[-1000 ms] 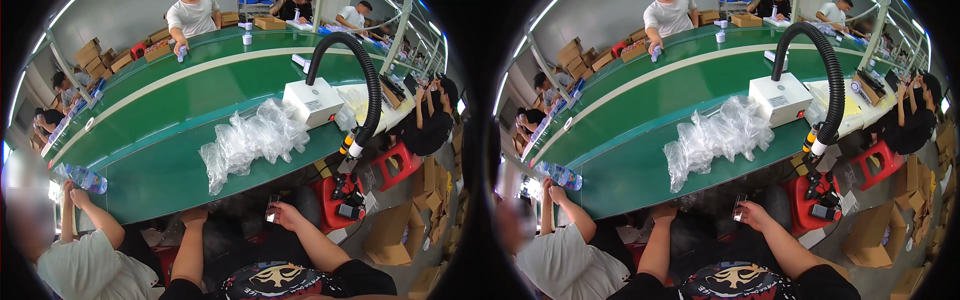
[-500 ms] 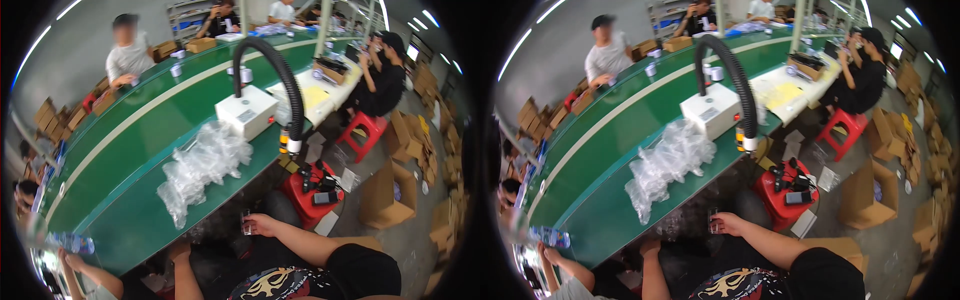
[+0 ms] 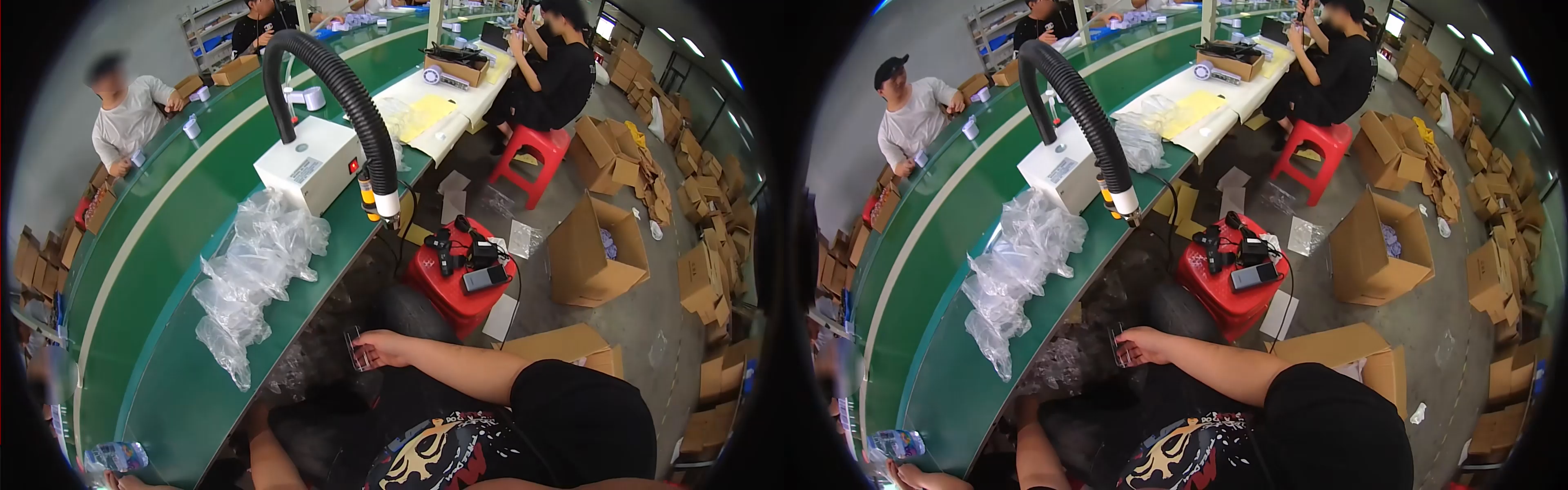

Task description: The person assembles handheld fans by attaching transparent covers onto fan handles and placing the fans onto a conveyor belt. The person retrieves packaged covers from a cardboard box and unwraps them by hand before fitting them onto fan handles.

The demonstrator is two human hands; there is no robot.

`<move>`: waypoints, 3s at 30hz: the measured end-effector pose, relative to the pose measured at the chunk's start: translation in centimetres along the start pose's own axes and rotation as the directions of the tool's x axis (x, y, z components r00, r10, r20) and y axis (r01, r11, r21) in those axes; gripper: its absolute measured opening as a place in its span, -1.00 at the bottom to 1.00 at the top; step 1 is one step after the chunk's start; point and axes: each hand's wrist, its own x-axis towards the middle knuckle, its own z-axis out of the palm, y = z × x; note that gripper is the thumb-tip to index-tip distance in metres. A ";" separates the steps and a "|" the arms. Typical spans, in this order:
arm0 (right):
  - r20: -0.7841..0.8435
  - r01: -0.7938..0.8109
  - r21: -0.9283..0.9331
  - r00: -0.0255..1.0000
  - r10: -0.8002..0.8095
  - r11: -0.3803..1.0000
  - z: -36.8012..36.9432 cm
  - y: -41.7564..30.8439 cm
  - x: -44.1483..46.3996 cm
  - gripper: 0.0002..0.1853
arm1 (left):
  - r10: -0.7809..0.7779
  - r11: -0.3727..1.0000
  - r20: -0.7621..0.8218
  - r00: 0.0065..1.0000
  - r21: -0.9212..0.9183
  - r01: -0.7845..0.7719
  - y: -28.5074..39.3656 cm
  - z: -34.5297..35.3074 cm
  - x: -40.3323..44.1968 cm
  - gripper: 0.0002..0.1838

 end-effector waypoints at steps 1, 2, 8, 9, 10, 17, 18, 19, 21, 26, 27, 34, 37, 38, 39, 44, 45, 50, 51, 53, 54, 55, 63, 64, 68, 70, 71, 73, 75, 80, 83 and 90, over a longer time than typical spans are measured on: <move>-0.001 0.008 0.001 1.000 -0.008 1.000 0.2 0.0 0.0 -0.76 | 0.005 1.000 -0.038 0.999 0.001 -0.005 0.0 0.3 -0.2 -0.74; -0.003 0.001 0.003 1.000 -0.001 1.000 0.2 0.0 0.0 -0.76 | 0.010 1.000 -0.076 0.997 0.002 -0.010 0.1 0.3 -0.3 -0.75; 0.019 0.000 -0.002 1.000 0.000 1.000 0.4 -0.3 -0.4 -0.78 | -0.047 0.974 0.214 0.976 -0.208 0.092 0.6 -0.3 0.0 -0.70; 0.026 0.006 0.000 1.000 -0.006 1.000 0.4 -0.4 -0.5 -0.77 | -0.023 0.973 0.285 0.958 -0.215 0.088 0.8 -1.6 0.5 -0.68; 0.024 0.009 0.002 1.000 -0.009 1.000 0.4 -0.5 -0.5 -0.77 | -0.024 0.961 0.301 0.953 -0.255 0.105 0.4 -0.8 0.3 -0.66; 0.041 -0.001 0.007 0.999 0.001 1.000 0.4 -0.6 -0.3 -0.78 | 0.047 0.887 0.523 0.851 -0.413 0.204 1.6 -5.1 0.9 -0.53; 0.046 -0.002 0.009 0.999 0.002 1.000 0.4 -0.6 -0.3 -0.78 | 0.044 0.889 0.524 0.851 -0.408 0.206 1.3 -4.4 0.8 -0.53; 0.044 -0.007 0.011 0.999 0.006 1.000 0.4 -0.6 -0.4 -0.79 | 0.021 0.908 0.519 0.854 -0.367 0.201 1.1 -2.7 0.9 -0.53; 0.040 -0.013 0.011 0.999 0.013 1.000 0.4 -0.6 -0.3 -0.79 | -0.025 0.940 0.504 0.863 -0.283 0.192 0.8 -0.7 1.3 -0.52; 0.047 -0.007 0.003 0.999 0.007 1.000 0.5 -0.5 -0.4 -0.79 | 0.013 0.922 0.520 0.854 -0.336 0.190 0.7 -1.0 1.1 -0.49; 0.053 -0.004 -0.002 0.999 0.004 1.000 0.5 -0.5 -0.4 -0.80 | 0.010 0.917 0.515 0.857 -0.347 0.198 0.9 -1.7 1.0 -0.51; 0.072 0.016 -0.036 0.997 -0.014 0.999 0.5 -0.5 -0.4 -0.82 | -0.063 0.865 0.345 0.937 -0.449 0.224 2.6 -9.3 1.1 -0.58; 0.066 0.020 -0.039 0.998 -0.018 0.999 0.6 -0.4 -0.4 -0.82 | -0.160 0.846 0.526 0.836 -0.363 0.390 2.6 -9.7 1.8 -0.59; 0.069 0.020 -0.040 0.997 -0.017 0.999 0.7 -0.3 -0.4 -0.82 | -0.163 0.846 0.525 0.835 -0.362 0.392 2.4 -9.2 2.0 -0.59; 0.075 0.023 -0.042 0.997 -0.020 0.999 0.9 -0.3 -0.5 -0.81 | -0.123 0.839 0.482 0.868 -0.416 0.350 2.1 -8.5 2.1 -0.57; 0.116 0.033 -0.034 0.993 -0.028 0.999 1.6 -0.4 -1.0 -0.81 | -0.132 0.764 0.451 0.883 -0.521 0.380 4.4 -13.5 1.8 -0.51; 0.129 0.033 -0.026 0.991 -0.030 0.999 1.7 -0.4 -1.0 -0.81 | -0.170 0.733 0.486 0.858 -0.520 0.439 4.7 -14.4 1.8 -0.49; 0.162 0.054 -0.050 0.986 -0.045 0.997 2.2 -0.2 -0.7 -0.81 | -0.280 0.787 0.418 0.864 -0.416 0.456 5.6 -18.9 1.1 -0.48; 0.167 0.056 -0.058 0.985 -0.046 0.997 2.3 -0.1 -0.7 -0.81 | -0.331 0.762 0.418 0.846 -0.410 0.501 7.0 -23.3 0.8 -0.49; 0.182 0.064 -0.073 0.982 -0.050 0.995 2.9 0.0 -0.5 -0.80 | -0.384 0.740 0.402 0.831 -0.404 0.538 10.0 -31.6 -0.1 -0.50; 0.194 0.066 -0.070 0.980 -0.052 0.995 3.2 0.0 -0.4 -0.80 | -0.384 0.759 0.370 0.846 -0.395 0.517 11.2 -34.3 -1.0 -0.52; 0.201 0.059 -0.072 0.979 -0.044 0.996 3.4 0.1 -0.4 -0.81 | -0.383 0.778 0.338 0.860 -0.384 0.497 12.3 -36.9 -2.0 -0.54; 0.242 0.050 -0.049 0.970 -0.037 0.998 3.5 -0.6 -1.8 -0.83 | -0.180 0.940 -0.128 0.975 -0.313 0.133 18.0 -45.4 -3.1 -0.68; 0.245 0.045 -0.022 0.969 -0.038 0.999 3.3 -0.8 -2.2 -0.83 | -0.174 0.940 -0.121 0.977 -0.315 0.129 18.5 -45.3 -2.2 -0.68; 0.196 0.087 0.021 0.977 -0.090 0.996 2.2 -0.4 -3.6 -0.81 | -0.150 0.857 0.069 0.986 -0.488 0.165 21.0 -43.4 1.3 -0.71; 0.163 0.131 0.024 0.978 -0.133 0.991 1.3 -0.6 -4.3 -0.81 | -0.066 0.911 0.070 0.995 -0.403 0.089 22.1 -43.1 2.6 -0.70; 0.153 0.133 0.062 0.978 -0.141 0.989 0.8 -0.6 -4.8 -0.80 | -0.055 0.909 0.059 0.997 -0.409 0.075 22.6 -43.1 3.0 -0.70; 0.137 0.134 0.139 0.979 -0.153 0.981 0.0 -0.4 -5.5 -0.79 | 0.002 0.882 0.029 1.000 -0.471 0.012 23.3 -43.2 3.7 -0.70; 0.128 0.151 0.139 0.977 -0.169 0.979 -0.5 -0.3 -5.9 -0.78 | 0.032 0.861 0.008 0.999 -0.508 -0.024 23.8 -43.3 4.5 -0.69; 0.108 0.147 0.158 0.980 -0.165 0.976 -1.3 0.4 -6.0 -0.75 | 0.061 0.870 0.020 0.998 -0.491 -0.043 24.9 -42.8 5.8 -0.69; 0.113 0.139 0.161 0.981 -0.159 0.977 -1.8 -0.6 -5.7 -0.74 | 0.010 0.854 0.034 0.999 -0.521 0.009 23.9 -42.5 6.6 -0.69; 0.161 0.091 0.205 0.979 -0.125 0.975 -1.6 -2.3 -4.0 -0.73 | -0.211 0.797 0.269 0.940 -0.509 0.324 19.3 -38.3 6.9 -0.69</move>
